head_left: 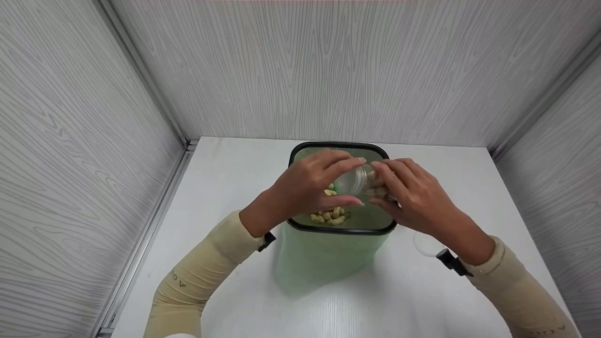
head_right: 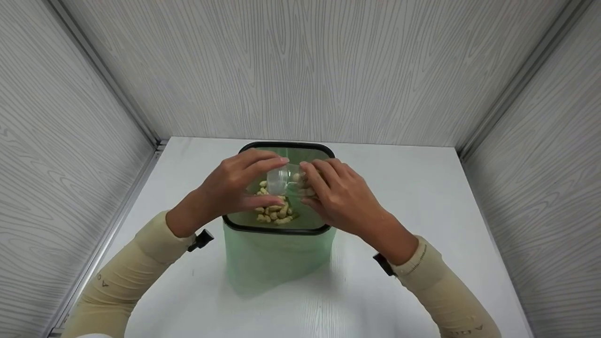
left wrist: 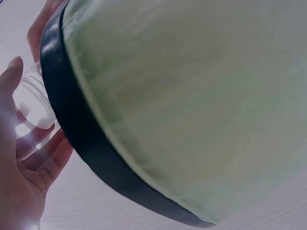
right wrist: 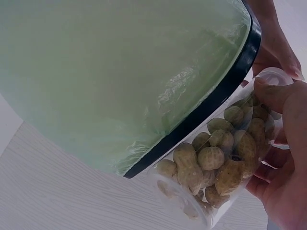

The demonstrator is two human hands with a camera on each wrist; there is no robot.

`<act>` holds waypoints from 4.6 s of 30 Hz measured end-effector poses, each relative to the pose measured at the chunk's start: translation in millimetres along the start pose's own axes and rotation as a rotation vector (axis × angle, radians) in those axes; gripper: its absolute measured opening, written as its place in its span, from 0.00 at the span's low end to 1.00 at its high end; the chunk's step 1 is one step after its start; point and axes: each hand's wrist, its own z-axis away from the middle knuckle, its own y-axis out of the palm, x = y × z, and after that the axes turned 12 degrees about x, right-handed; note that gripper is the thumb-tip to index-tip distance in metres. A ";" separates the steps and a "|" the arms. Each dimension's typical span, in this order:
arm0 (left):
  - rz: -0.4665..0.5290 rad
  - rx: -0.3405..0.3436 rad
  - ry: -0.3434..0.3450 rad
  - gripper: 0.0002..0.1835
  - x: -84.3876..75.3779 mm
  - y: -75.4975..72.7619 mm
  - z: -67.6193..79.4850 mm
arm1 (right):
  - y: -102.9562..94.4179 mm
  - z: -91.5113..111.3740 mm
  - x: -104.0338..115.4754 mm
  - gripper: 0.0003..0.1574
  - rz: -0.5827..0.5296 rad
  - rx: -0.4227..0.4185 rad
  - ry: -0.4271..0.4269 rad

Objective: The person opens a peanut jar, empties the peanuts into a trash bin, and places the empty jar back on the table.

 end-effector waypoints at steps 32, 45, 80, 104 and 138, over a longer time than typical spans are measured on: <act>0.057 0.102 0.103 0.30 3.7 -2.5 2.6 | -2.4 0.4 -2.1 0.36 0.006 -0.004 -0.009; 0.025 0.044 0.010 0.31 3.0 -1.3 2.1 | -1.0 0.3 -1.0 0.37 0.001 0.005 0.005; 0.020 0.151 0.073 0.29 1.5 -6.0 3.0 | -0.8 -0.6 -1.5 0.39 0.016 -0.001 -0.011; 0.045 0.104 -0.036 0.32 -4.6 -8.3 2.2 | -1.2 -3.7 4.4 0.33 0.076 -0.015 -0.007; -0.011 0.012 -0.041 0.27 0.1 -13.2 23.2 | 1.1 7.3 -2.0 0.47 0.019 -0.035 0.080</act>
